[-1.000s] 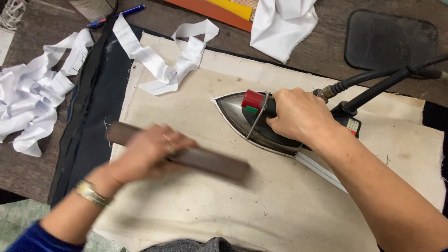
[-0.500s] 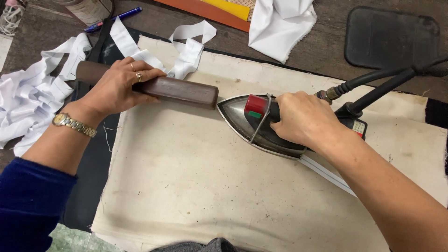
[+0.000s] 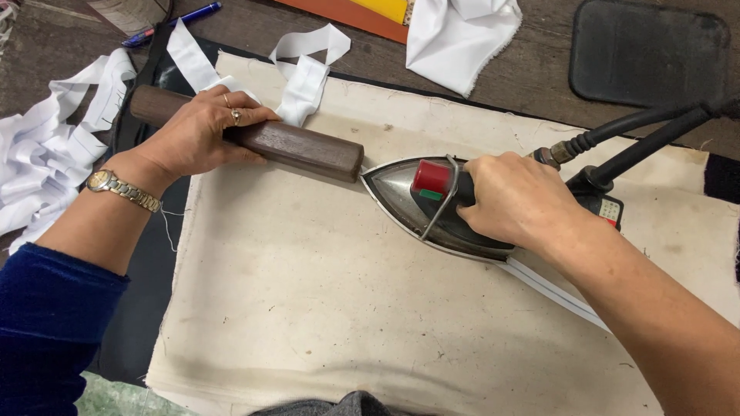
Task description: Ironing and pressing thin white fabric strips using a steam iron and a wooden clapper to create sharp creases.
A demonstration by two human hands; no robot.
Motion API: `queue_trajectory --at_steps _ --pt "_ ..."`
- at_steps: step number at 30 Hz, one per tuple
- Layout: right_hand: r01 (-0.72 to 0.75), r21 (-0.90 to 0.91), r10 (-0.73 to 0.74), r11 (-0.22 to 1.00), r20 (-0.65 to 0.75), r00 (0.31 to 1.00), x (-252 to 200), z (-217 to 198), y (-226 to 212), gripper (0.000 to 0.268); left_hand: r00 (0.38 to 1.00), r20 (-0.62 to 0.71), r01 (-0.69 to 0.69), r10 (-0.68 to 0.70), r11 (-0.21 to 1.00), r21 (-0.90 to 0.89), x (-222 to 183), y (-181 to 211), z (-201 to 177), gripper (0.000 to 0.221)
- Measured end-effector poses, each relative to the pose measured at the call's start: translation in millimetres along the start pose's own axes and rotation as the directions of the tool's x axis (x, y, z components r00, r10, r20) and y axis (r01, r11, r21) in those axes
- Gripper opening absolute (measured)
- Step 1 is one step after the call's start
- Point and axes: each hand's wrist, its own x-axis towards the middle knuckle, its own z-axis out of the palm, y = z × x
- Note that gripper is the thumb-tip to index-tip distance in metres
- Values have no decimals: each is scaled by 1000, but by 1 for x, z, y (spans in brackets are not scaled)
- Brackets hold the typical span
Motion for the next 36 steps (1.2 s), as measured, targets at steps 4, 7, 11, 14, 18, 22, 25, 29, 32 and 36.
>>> queue_trajectory --at_steps 4,7,11,14,18,22,25,29,32,36 --pt "-8 14 8 1000 8 1000 -2 0 2 22 1000 11 -15 15 1000 4 4 1 0 65" --pt "12 23 -12 1000 -13 1000 -1 2 5 20 1000 24 -5 5 1000 -4 7 0 0 66" --pt "17 17 -17 1000 -21 1000 -2 1 6 19 1000 21 -1 1 1000 -16 10 2 1 66" --pt "19 5 -19 1000 -19 1000 -2 3 8 20 1000 21 -1 1 1000 -13 12 7 1 66" --pt "1 6 -1 1000 -5 1000 -3 2 11 20 999 49 0 0 1000 9 14 14 2 66" --pt "-8 -16 8 1000 8 1000 -8 2 15 20 999 53 -7 7 1000 10 17 20 5 65" --pt "-26 -12 26 1000 5 1000 -12 2 19 18 998 65 -5 3 999 33 19 24 9 67" --pt "-43 -16 44 999 33 999 -17 2 27 19 997 79 -15 11 998 53 22 31 15 69" --pt "-101 -73 107 992 95 990 -20 2 30 15 982 104 -167 158 981 93 23 21 23 69" --pt "-153 -133 171 979 140 975 -24 5 41 7 960 152 -254 237 962 104 23 33 27 65"
